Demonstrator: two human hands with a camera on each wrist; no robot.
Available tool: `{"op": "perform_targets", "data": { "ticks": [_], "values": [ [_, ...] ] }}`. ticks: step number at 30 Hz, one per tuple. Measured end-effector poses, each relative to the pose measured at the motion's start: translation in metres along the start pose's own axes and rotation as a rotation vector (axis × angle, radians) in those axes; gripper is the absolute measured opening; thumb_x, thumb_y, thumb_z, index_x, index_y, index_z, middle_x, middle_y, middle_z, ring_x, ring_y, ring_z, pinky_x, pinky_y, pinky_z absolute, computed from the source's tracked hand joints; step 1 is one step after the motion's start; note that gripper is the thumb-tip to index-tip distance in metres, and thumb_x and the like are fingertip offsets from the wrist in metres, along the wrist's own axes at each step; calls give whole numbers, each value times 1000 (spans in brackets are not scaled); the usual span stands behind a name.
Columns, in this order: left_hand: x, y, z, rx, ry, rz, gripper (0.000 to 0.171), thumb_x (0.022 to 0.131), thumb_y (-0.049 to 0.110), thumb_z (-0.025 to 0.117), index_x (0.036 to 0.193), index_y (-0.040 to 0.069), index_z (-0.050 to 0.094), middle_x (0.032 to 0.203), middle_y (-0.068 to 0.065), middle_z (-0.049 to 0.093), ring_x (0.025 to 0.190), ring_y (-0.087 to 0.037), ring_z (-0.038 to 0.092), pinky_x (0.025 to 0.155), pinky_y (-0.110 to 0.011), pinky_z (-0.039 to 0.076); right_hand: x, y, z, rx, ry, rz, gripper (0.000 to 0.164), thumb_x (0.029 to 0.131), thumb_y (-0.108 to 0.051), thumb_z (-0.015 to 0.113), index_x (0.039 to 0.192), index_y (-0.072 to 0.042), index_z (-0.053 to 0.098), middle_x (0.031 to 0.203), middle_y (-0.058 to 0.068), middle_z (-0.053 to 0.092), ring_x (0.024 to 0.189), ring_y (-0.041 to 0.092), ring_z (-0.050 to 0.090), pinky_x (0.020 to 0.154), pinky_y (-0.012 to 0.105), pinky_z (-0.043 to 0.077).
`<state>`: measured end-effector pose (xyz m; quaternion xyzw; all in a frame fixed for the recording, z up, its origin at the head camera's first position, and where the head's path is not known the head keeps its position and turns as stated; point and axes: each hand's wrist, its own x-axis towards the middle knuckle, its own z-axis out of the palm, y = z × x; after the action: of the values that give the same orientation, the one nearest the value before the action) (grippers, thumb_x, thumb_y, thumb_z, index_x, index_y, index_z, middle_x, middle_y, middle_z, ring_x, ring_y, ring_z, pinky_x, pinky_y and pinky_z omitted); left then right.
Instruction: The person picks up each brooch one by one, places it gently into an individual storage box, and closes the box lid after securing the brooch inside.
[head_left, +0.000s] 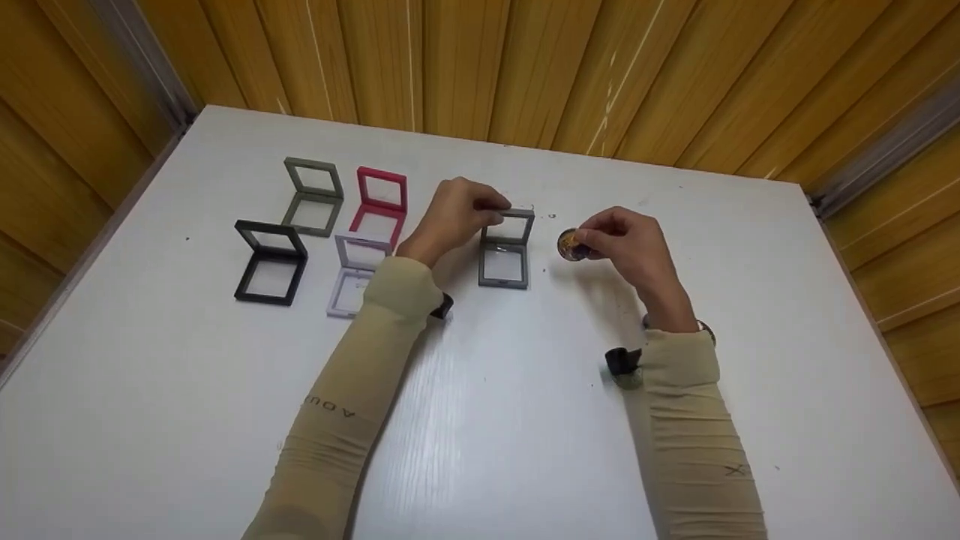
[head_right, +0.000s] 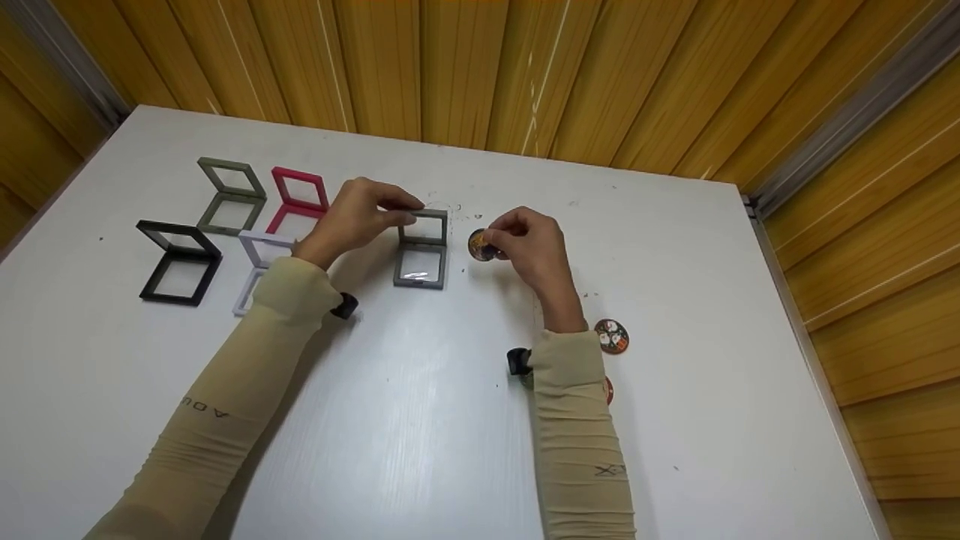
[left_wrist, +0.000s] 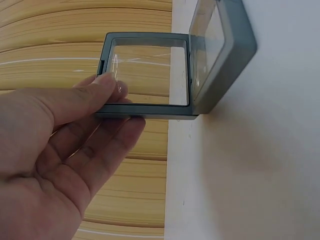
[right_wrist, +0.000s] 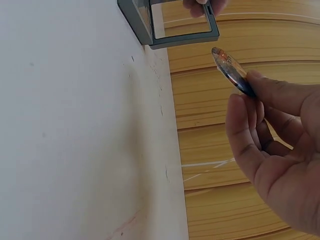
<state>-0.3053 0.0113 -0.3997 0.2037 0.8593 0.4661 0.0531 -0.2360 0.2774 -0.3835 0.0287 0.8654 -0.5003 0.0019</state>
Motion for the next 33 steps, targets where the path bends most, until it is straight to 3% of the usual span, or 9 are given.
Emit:
{"op": "perform_targets", "data": {
  "ticks": [7,15,23,33],
  "values": [
    [-1,2,5,18,-21,-9,25,99,3,75,122,8,81,114,-4,77,99,-16,67,92,-24,55,-1,-1,9,49,12,12,22,100,-13,76,113,3,71,109,15,70,94,21,70,82,26,59],
    [-3,3,4,29,-28,27,24,100,3,74,122,8,81,114,-5,77,99,-15,68,92,-24,56,0,-3,19,73,2,-10,22,99,-13,77,112,4,72,108,16,71,93,21,71,82,28,59],
    [-3,5,2,32,-22,23,24,99,4,75,122,9,81,113,-4,77,98,-15,68,92,-23,56,1,-6,18,52,-2,4,20,100,-15,76,113,0,72,110,13,71,95,21,70,84,27,59],
    [-5,5,6,27,-14,47,22,100,3,74,120,8,81,112,-4,77,97,-14,68,91,-23,56,2,-2,24,87,-5,12,20,100,-11,77,112,4,71,105,14,70,91,19,71,80,26,60]
  ]
}}
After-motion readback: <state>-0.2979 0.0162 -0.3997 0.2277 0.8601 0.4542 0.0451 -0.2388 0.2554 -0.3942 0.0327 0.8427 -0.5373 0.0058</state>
